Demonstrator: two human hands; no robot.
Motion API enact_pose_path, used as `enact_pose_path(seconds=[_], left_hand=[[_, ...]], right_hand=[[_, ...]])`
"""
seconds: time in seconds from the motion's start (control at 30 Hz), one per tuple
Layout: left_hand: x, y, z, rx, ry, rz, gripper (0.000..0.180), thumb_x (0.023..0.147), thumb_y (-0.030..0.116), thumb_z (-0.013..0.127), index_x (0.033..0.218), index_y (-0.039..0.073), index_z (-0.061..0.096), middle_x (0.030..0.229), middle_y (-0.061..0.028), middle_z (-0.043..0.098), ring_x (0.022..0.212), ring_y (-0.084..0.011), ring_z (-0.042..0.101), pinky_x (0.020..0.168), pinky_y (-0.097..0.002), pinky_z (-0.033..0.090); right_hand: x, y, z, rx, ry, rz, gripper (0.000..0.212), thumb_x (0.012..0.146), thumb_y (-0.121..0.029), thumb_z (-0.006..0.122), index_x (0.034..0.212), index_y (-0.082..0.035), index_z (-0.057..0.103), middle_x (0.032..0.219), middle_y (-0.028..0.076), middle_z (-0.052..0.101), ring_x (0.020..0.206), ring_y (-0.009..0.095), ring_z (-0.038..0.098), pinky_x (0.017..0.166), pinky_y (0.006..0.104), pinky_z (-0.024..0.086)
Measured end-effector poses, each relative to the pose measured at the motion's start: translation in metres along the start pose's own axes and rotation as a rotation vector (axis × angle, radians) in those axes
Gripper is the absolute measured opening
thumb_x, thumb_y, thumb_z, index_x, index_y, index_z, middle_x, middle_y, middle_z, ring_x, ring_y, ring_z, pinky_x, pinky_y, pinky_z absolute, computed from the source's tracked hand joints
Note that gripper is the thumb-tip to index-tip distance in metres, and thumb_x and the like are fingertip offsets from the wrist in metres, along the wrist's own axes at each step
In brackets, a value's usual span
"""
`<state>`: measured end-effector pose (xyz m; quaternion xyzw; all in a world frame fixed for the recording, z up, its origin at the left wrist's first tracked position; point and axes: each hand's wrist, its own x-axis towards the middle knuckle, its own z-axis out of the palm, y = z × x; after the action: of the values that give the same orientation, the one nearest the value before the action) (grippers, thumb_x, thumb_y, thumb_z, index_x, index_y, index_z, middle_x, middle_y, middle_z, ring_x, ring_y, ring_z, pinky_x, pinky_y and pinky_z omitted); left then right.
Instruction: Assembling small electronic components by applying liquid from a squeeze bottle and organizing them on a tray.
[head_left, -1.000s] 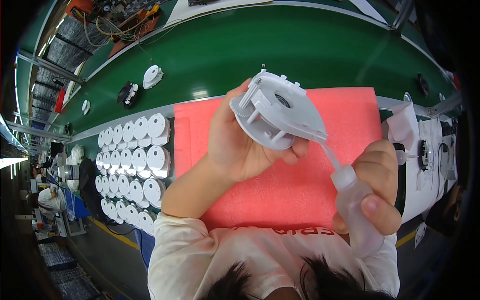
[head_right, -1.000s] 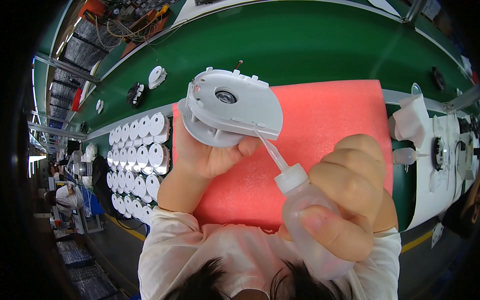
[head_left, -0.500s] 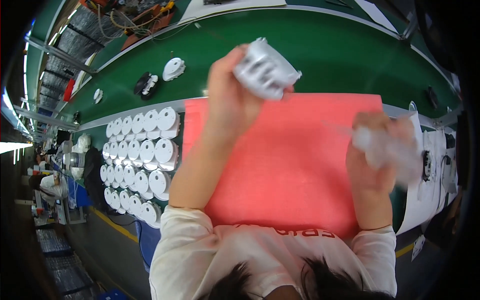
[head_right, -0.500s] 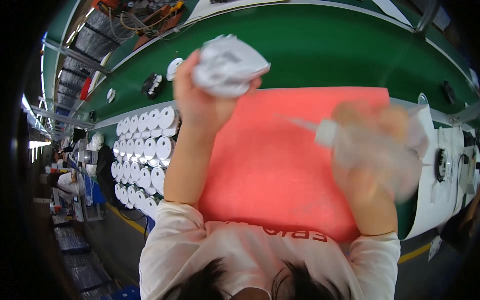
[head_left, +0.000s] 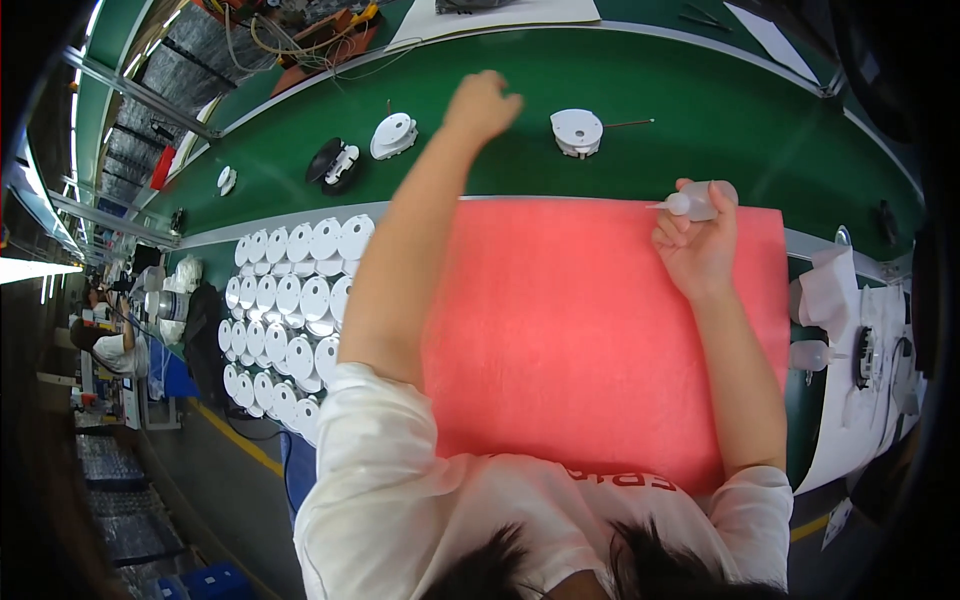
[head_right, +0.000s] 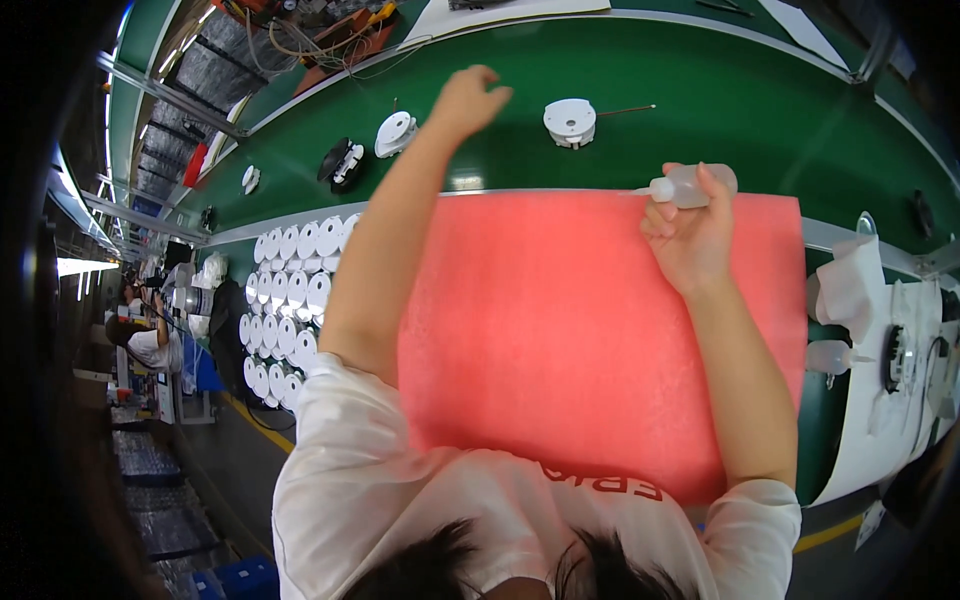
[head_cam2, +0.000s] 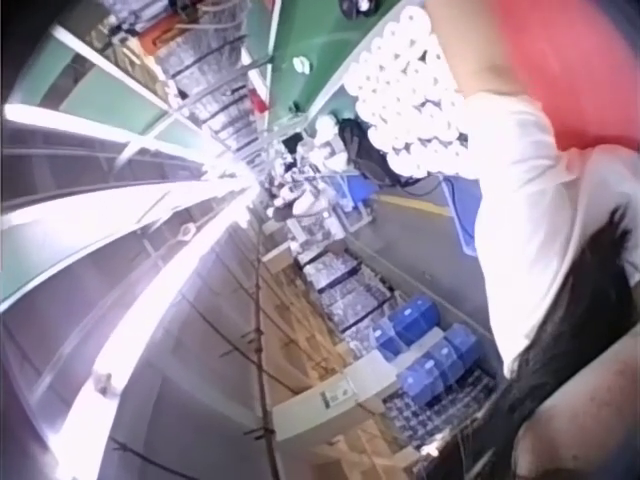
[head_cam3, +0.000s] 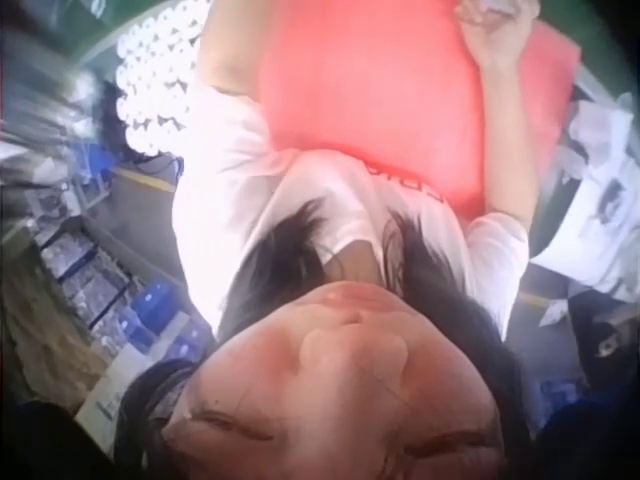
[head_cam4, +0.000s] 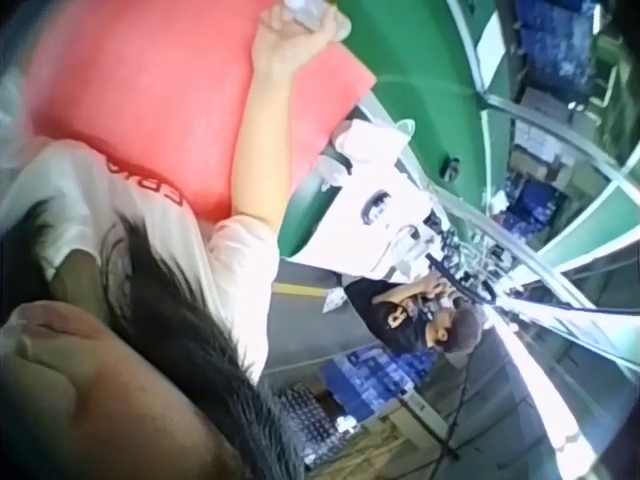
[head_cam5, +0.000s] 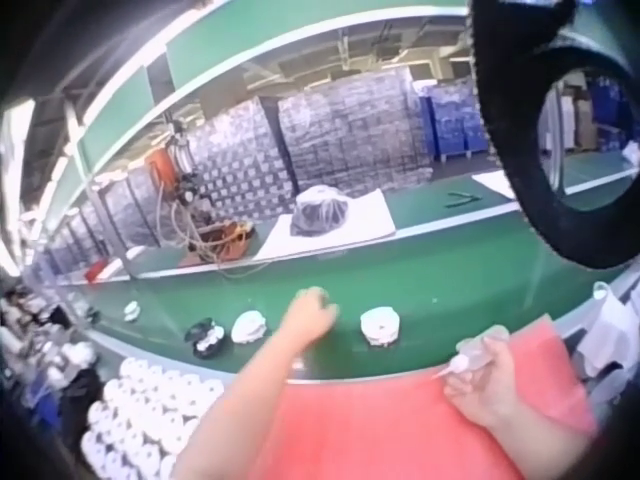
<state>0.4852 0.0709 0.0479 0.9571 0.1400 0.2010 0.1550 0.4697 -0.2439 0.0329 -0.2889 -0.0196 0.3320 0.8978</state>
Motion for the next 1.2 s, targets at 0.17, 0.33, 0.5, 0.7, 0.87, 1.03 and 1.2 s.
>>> enact_pose_path(seconds=[0.17,0.33,0.5,0.7,0.87,1.03,1.2], left_hand=[[0.001,-0.068,-0.049,0.483,-0.046,-0.441,0.026,0.076,0.015,0.054,0.097,0.002,0.063,0.110,-0.0179,0.056,0.099,-0.0315,0.057,0.080,-0.0374,0.049],[0.006,-0.095,-0.039,0.357,-0.263,-0.645,0.022,0.075,0.013,0.055,0.090,0.001,0.065,0.100,-0.0208,0.061,0.089,-0.0264,0.062,0.075,-0.0332,0.049],[-0.004,-0.124,-0.051,-0.002,-0.116,-0.158,0.017,0.069,0.007,0.054,0.080,-0.001,0.065,0.070,-0.0151,0.064,0.060,-0.0228,0.064,0.055,-0.0314,0.049],[-0.123,0.017,-0.171,-0.952,0.095,-0.286,0.027,0.078,0.014,0.061,0.095,-0.007,0.056,0.076,-0.0116,0.061,0.064,-0.0158,0.062,0.058,-0.0209,0.049],[-0.275,0.021,-0.240,-0.984,0.589,-0.431,0.028,0.080,0.009,0.057,0.099,-0.011,0.051,0.071,-0.0125,0.059,0.052,-0.0165,0.058,0.049,-0.0249,0.047],[-0.384,0.036,-0.220,-0.970,0.606,-0.875,0.023,0.077,0.011,0.062,0.091,-0.005,0.053,0.059,-0.0059,0.056,0.041,-0.0120,0.051,0.040,-0.0212,0.037],[-0.438,0.044,-0.190,-0.751,0.568,-1.169,0.015,0.079,0.009,0.061,0.088,-0.002,0.056,0.061,-0.0021,0.057,0.043,-0.0085,0.051,0.041,-0.0188,0.034]], right_hand=[[0.004,0.000,-0.005,0.026,0.028,-0.007,0.033,0.083,-0.040,0.050,0.092,-0.008,0.054,0.058,0.002,0.043,0.048,0.010,0.031,0.049,0.0234,0.026],[0.002,0.001,-0.002,0.021,0.060,-0.008,0.033,0.083,-0.039,0.049,0.092,-0.008,0.054,0.059,0.002,0.043,0.048,0.010,0.031,0.049,0.0236,0.026],[0.004,0.007,0.008,0.047,-0.042,0.017,0.033,0.083,-0.038,0.049,0.093,-0.007,0.054,0.059,0.002,0.041,0.049,0.010,0.032,0.050,0.0235,0.027],[0.008,0.000,-0.011,0.079,-0.063,0.038,0.032,0.083,-0.035,0.050,0.095,-0.005,0.054,0.062,0.002,0.040,0.052,0.011,0.032,0.051,0.0237,0.027],[0.006,0.002,-0.008,0.045,-0.119,0.034,0.032,0.084,-0.032,0.051,0.098,-0.003,0.052,0.066,0.004,0.040,0.054,0.012,0.032,0.053,0.0241,0.027],[0.010,0.001,-0.006,0.034,-0.138,0.011,0.032,0.086,-0.028,0.049,0.101,0.000,0.049,0.068,0.005,0.040,0.055,0.012,0.031,0.055,0.0244,0.027],[0.018,0.002,-0.009,0.037,-0.168,0.002,0.032,0.086,-0.026,0.048,0.102,0.002,0.048,0.068,0.005,0.038,0.056,0.013,0.031,0.055,0.0244,0.027]])
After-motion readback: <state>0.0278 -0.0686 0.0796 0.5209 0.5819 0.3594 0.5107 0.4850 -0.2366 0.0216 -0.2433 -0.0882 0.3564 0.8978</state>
